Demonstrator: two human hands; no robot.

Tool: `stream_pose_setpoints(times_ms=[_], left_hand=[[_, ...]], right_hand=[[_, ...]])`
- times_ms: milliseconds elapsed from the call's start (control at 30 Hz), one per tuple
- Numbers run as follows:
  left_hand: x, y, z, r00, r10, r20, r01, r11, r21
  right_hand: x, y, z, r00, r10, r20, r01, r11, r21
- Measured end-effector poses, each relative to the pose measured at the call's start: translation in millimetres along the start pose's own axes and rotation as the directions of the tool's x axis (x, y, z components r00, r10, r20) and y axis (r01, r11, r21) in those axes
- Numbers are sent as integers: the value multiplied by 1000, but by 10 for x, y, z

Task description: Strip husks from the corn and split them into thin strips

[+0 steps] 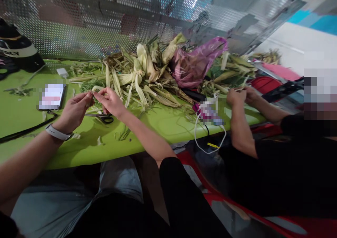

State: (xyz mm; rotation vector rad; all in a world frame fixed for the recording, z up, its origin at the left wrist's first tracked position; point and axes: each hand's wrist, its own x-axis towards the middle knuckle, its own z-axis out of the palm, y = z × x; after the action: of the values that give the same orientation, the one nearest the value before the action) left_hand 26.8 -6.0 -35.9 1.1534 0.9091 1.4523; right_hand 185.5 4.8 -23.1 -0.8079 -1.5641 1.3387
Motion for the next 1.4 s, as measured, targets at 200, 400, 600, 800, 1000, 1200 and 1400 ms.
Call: stream_pose_setpoints(times_ms=[200, 400, 600, 800, 1000, 1200, 1400], left_hand=[[-27, 8, 48, 999, -11, -36, 10, 1000, -21], [-55, -7, 41, 998, -44, -46, 45, 999, 27], [-38, -44, 34, 997, 12, -72, -5, 995, 95], [-42, 4, 34, 1000, 17, 15, -18, 993, 115], [-125, 78, 77, 965, 240, 106, -259, 938, 232], [-193, 156, 89, 942, 225, 249, -297, 904, 308], [-219, 299, 110, 963, 28, 268, -115, 942, 315]], right_hand=[[-56, 7, 12, 983, -182, -2, 163, 884, -438], [-62, 24, 23, 983, -181, 18, 158, 804, -573], [-16, 68, -6, 985, -172, -15, 144, 868, -475], [-7, -45, -74, 998, -51, 49, 57, 988, -142], [-43, -184, -125, 992, -44, 117, 25, 987, 159], [-110, -262, -119, 985, -33, 168, -6, 974, 226], [-138, -336, -104, 987, 37, 158, -76, 966, 246]])
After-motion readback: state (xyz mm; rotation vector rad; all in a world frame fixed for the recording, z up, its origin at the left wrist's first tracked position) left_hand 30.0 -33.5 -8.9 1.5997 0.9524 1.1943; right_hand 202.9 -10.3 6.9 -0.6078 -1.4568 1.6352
